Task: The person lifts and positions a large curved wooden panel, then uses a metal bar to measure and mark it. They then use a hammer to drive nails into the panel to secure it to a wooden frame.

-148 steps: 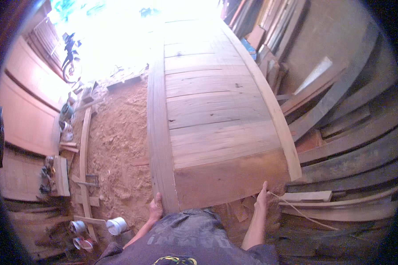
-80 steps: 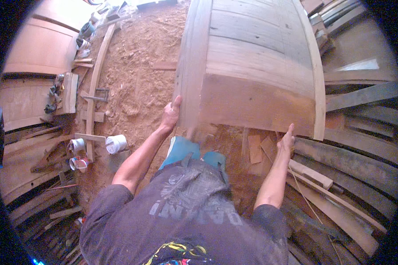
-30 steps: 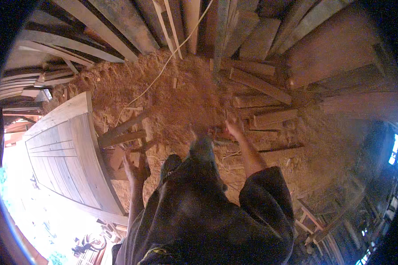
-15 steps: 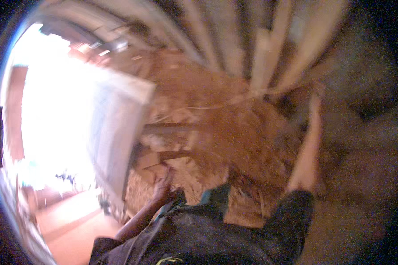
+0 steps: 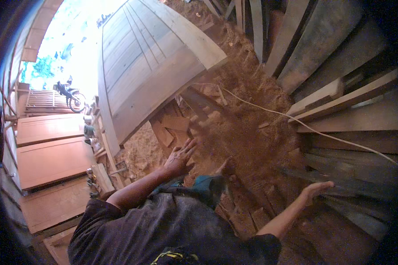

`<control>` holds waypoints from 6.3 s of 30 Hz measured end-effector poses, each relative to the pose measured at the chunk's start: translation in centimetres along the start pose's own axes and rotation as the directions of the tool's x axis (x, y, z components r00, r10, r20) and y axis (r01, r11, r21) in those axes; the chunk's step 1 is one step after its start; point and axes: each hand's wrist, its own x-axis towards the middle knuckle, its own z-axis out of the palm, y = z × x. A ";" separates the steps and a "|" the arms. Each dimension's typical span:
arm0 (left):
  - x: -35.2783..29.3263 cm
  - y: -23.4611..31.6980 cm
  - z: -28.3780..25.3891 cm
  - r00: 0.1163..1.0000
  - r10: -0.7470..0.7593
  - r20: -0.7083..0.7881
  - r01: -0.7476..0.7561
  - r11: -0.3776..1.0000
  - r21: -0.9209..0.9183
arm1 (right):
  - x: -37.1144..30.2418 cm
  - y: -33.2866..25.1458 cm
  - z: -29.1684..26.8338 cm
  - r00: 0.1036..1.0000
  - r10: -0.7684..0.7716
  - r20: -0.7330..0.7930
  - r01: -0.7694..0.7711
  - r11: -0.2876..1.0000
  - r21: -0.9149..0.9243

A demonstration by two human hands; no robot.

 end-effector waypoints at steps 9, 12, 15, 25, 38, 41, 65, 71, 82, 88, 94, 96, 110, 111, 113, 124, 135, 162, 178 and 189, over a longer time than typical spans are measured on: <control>0.6 -1.4 -0.1 0.994 0.109 -0.022 -0.109 0.994 0.016 | -9.4 -8.5 -4.4 0.988 -0.096 0.124 0.018 0.854 0.520; 1.4 -2.6 1.7 0.989 0.135 -0.059 -0.133 0.990 0.037 | -12.9 -15.4 -4.9 0.984 -0.015 0.175 -0.097 0.783 0.614; 1.4 -3.0 2.2 0.977 0.166 -0.131 -0.173 0.984 -0.048 | -15.5 -19.8 -6.4 0.937 -0.125 0.327 -0.128 0.746 0.654; -10.6 -8.7 6.8 0.927 0.129 -0.353 -0.347 0.656 -0.670 | -30.2 -32.5 -8.8 0.691 -0.450 0.566 -0.252 0.584 0.772; -24.5 -24.8 18.5 0.978 -0.099 -0.183 -0.063 0.696 -0.715 | -51.8 -42.9 -5.7 0.362 -0.604 0.710 -0.615 0.417 0.669; -27.0 -26.1 17.9 0.970 -0.170 -0.172 -0.026 0.633 -0.774 | -55.9 -45.5 -5.4 0.308 -0.645 0.699 -0.650 0.394 0.650; -37.7 -39.0 9.7 0.706 -0.422 -0.568 0.218 0.894 -0.392 | -59.5 -49.2 10.1 0.215 -0.362 0.907 -0.963 0.078 0.260; -36.0 -39.7 4.0 0.738 -0.358 -0.573 0.173 0.920 -0.352 | -55.6 -49.4 18.6 0.188 -0.041 0.981 -0.974 0.119 0.191; -27.9 -38.2 -8.0 0.843 -0.376 -0.385 0.285 0.919 -0.272 | -50.1 -50.6 29.3 0.202 0.196 0.959 -0.977 0.102 0.185; -27.3 -37.6 -9.7 0.861 -0.420 -0.287 0.353 0.899 -0.258 | -50.0 -47.6 33.0 0.172 0.228 0.958 -0.984 0.089 0.155; -27.3 -38.5 -12.3 0.866 -0.426 -0.261 0.386 0.902 -0.192 | -49.7 -48.0 31.3 0.155 0.215 0.964 -0.924 0.376 0.065; -27.3 -40.1 -11.3 0.851 -0.492 -0.185 0.456 0.866 -0.204 | -49.5 -48.7 30.3 0.175 0.209 0.962 -0.729 0.685 -0.016; -26.2 -44.0 -10.1 0.742 -0.411 -0.530 0.293 0.910 -0.295 | -52.5 -46.8 26.9 -0.020 0.052 0.998 0.060 0.997 -0.050; -27.6 -43.4 -12.5 0.703 -0.466 -0.538 0.333 0.883 -0.330 | -52.6 -46.5 27.0 0.004 0.046 0.999 0.077 0.996 -0.047; -31.0 -43.9 -13.2 0.605 -0.608 -0.514 0.425 0.793 -0.436 | -52.5 -45.8 26.8 0.036 0.037 0.999 0.107 0.993 -0.041; -37.8 -45.7 -4.0 0.495 -0.733 -0.467 0.540 0.680 -0.496 | -53.9 -45.9 26.5 0.114 -0.105 0.988 0.361 0.931 0.057; -38.0 -49.8 -1.1 0.575 -0.564 -0.592 0.151 0.785 -0.601 | -73.3 -47.8 17.1 -0.024 -0.014 1.000 0.274 0.961 0.020; -59.2 -69.3 -1.1 0.527 -0.723 -0.446 -0.173 0.422 -0.890 | -89.2 -47.9 18.5 0.636 -0.205 0.744 0.476 0.863 -0.168; -60.5 -92.2 10.8 0.770 -0.638 -0.012 0.054 0.084 -0.995 | -92.2 -48.9 18.0 0.747 -0.245 0.617 0.612 0.617 -0.495; -58.8 -111.2 3.8 0.749 -0.662 -0.019 0.091 0.131 -0.987 | -105.4 -43.8 15.0 0.929 0.020 0.369 0.100 0.948 -0.303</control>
